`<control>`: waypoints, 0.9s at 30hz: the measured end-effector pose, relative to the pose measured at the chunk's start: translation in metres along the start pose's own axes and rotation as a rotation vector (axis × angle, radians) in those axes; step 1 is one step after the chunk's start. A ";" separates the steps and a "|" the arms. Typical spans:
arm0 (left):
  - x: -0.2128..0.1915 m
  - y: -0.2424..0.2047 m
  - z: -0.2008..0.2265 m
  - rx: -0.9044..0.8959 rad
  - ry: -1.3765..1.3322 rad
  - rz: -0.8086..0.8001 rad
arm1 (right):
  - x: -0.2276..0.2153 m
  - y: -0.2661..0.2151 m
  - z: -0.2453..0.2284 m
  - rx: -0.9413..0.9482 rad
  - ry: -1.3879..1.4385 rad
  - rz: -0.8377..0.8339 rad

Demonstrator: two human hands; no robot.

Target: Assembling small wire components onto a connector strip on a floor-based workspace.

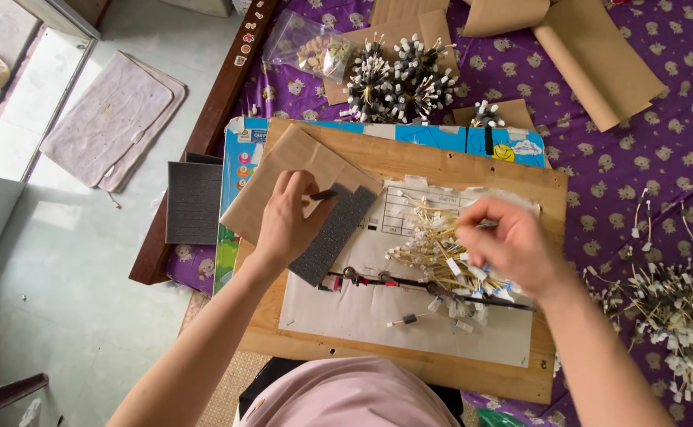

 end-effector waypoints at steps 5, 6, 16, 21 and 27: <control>-0.035 -0.049 0.016 -0.038 -0.126 0.073 | 0.070 -0.039 -0.008 0.028 0.017 -0.054; -0.042 -0.057 0.015 -0.090 -0.169 0.077 | 0.080 -0.043 -0.006 0.032 -0.008 -0.051; -0.052 -0.103 0.010 -0.162 -0.253 0.092 | 0.100 -0.052 0.001 -0.003 -0.075 0.040; -0.046 -0.113 0.008 -0.225 -0.320 0.055 | 0.095 -0.053 0.003 0.070 -0.021 0.142; -0.045 -0.118 0.023 -0.244 -0.369 -0.029 | 0.085 -0.054 0.020 0.183 -0.239 0.116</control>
Point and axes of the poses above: each hand's wrist, its own y-axis towards the middle knuckle, its own x-axis out of the palm, z = x × y, the point moved 9 cm from there along y, towards the middle knuckle, and after that the axes turned 9 degrees about -x, right-handed, at the moved point
